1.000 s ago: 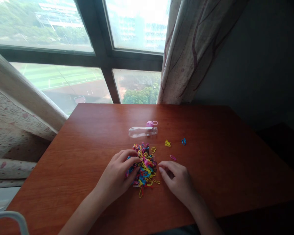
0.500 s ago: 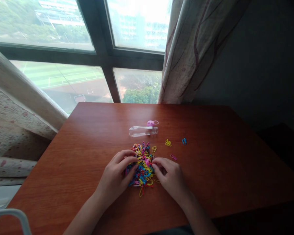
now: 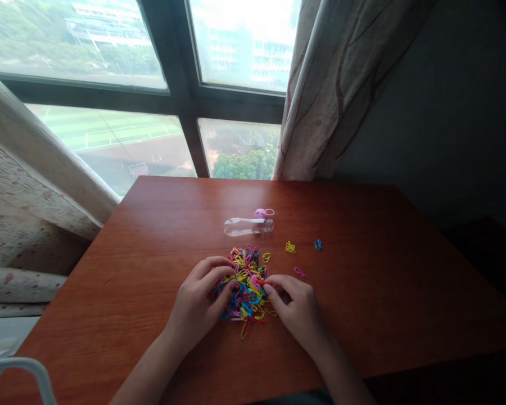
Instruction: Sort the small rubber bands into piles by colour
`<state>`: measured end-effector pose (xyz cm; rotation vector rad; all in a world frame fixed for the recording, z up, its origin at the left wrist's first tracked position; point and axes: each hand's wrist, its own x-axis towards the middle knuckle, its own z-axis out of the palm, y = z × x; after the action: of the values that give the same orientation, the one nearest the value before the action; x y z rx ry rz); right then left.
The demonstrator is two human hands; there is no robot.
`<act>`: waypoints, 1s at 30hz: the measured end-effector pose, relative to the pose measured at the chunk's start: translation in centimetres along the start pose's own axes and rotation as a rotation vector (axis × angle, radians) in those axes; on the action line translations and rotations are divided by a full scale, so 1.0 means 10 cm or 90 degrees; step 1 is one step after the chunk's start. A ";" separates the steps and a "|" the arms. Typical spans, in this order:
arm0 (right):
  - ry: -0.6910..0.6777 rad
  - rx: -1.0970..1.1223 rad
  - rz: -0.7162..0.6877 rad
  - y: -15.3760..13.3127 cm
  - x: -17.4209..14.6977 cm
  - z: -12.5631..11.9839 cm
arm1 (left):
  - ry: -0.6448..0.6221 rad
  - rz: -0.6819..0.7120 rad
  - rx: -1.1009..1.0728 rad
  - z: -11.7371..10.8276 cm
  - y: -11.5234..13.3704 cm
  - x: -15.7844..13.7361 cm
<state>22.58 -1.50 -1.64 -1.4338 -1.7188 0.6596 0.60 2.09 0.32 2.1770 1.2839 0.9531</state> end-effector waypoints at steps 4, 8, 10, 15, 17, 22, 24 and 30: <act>-0.004 0.009 0.005 -0.01 0.00 -0.01 | 0.022 -0.025 -0.006 0.01 -0.02 0.00; 0.016 0.006 0.019 0.02 -0.05 -0.08 | 0.016 -0.041 -0.004 0.00 -0.04 -0.01; 0.044 -0.013 0.030 0.07 -0.10 -0.16 | 0.012 -0.041 -0.005 -0.01 -0.04 -0.01; 0.128 -0.105 0.056 0.35 -0.21 -0.51 | 0.010 -0.055 -0.020 -0.01 -0.04 -0.01; 0.177 -0.150 0.087 0.50 -0.23 -0.65 | 0.005 -0.058 -0.022 -0.01 -0.05 -0.01; 0.197 -0.231 0.128 0.74 -0.21 -0.81 | -0.005 -0.055 -0.012 0.00 -0.06 -0.01; 0.190 -0.252 0.124 0.77 -0.20 -0.80 | -0.001 -0.054 -0.010 0.00 -0.06 0.00; 0.194 -0.298 0.139 0.75 -0.18 -0.75 | 0.013 -0.053 -0.012 -0.01 -0.05 0.01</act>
<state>33.04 -2.23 -3.84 -1.9517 -1.5436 0.1309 0.30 2.39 0.10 2.0876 1.3589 0.9523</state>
